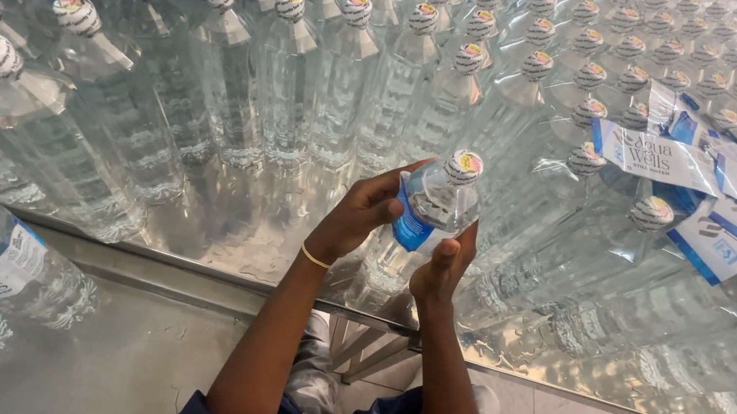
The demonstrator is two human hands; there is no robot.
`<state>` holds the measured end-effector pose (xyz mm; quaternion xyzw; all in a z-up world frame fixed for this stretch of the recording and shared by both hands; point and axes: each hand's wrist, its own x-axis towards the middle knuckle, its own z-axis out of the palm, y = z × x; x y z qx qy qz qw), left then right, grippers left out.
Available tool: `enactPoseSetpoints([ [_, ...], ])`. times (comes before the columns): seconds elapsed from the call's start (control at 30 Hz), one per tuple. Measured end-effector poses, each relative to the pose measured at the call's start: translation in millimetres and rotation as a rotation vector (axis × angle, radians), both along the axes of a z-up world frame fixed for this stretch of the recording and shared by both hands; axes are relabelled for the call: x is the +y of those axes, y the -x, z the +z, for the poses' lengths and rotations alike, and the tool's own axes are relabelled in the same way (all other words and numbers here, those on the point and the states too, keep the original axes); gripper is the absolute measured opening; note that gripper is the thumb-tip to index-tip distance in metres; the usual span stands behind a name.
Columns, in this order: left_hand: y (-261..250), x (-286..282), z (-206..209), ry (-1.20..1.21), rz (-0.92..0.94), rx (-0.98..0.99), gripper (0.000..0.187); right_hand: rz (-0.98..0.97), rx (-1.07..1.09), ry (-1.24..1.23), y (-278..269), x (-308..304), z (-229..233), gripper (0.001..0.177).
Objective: Applying adhesive labels to the necks of plastic water bottles on a production table.
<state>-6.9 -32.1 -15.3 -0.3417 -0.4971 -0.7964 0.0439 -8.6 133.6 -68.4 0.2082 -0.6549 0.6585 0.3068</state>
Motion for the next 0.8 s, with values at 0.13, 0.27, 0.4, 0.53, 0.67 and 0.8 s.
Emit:
enactPoseSetpoints([
  [0.13,-0.9,0.6,2.9,0.010,0.013,0.002,0.083,-0.007,0.004,0.016,-4.3,-3.4,6.1,0.109],
  [0.27,-5.0,4.4,8.4,0.025,0.050,0.006,0.081,-0.022,0.011,0.030,5.1,2.9,-8.4,0.106],
  [0.4,-6.3,3.1,7.0,-0.009,0.001,0.001,0.080,0.008,0.039,0.058,1.2,0.5,-2.3,0.105],
  [0.53,-5.0,-1.8,6.1,-0.014,-0.028,0.000,0.082,-0.005,0.010,0.014,-3.4,-2.9,5.1,0.107],
  [0.67,-6.7,-2.2,9.1,-0.013,-0.023,0.015,0.081,-0.004,0.003,0.006,-12.5,-12.1,22.2,0.107],
  [0.8,-2.4,-5.1,4.3,-0.016,-0.029,0.002,0.080,-0.019,-0.019,0.022,-9.6,-8.4,13.5,0.108],
])
